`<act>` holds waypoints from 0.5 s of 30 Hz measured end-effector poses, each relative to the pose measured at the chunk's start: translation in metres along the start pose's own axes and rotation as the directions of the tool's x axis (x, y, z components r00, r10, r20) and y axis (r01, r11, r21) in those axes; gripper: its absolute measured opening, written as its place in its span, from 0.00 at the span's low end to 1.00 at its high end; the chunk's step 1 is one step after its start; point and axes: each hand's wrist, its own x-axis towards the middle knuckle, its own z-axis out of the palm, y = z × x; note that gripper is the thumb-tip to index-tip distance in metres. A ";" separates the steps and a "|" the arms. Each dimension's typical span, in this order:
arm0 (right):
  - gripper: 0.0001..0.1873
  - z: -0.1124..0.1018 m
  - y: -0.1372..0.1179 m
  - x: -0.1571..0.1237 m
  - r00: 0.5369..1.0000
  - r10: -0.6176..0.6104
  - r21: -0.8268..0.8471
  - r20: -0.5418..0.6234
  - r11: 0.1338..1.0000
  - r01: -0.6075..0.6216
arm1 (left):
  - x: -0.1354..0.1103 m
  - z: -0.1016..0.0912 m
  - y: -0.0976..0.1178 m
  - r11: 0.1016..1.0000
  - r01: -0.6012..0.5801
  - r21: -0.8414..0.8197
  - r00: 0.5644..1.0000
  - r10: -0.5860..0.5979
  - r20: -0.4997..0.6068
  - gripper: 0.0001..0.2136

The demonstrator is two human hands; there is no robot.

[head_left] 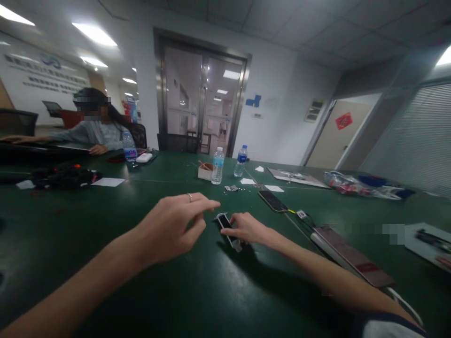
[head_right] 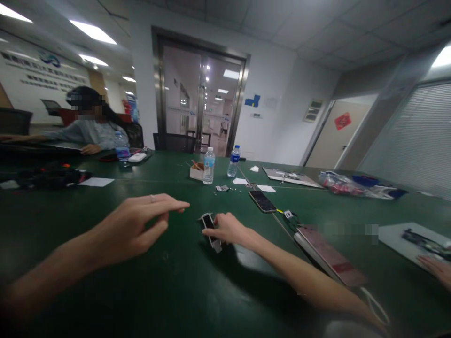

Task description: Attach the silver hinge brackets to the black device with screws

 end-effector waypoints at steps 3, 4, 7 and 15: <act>0.34 -0.001 -0.001 -0.001 0.997 -0.079 0.050 0.005 0.996 0.079 | 0.014 0.041 -0.023 0.972 0.228 0.052 0.958 -0.233 0.166 0.20; 0.34 -0.005 0.006 0.006 0.994 -0.078 -0.003 -0.083 0.997 0.078 | 0.011 0.057 -0.032 0.959 0.278 0.051 0.936 -0.282 0.211 0.24; 0.33 -0.018 0.042 0.050 0.933 0.012 -0.144 -0.361 0.987 -0.069 | -0.002 0.095 -0.054 0.941 0.337 -0.028 0.885 -0.306 0.350 0.27; 0.46 -0.042 0.127 0.172 0.897 0.262 -0.039 -0.355 0.955 -0.295 | -0.008 0.105 -0.048 0.880 0.405 -0.247 0.871 -0.290 0.397 0.23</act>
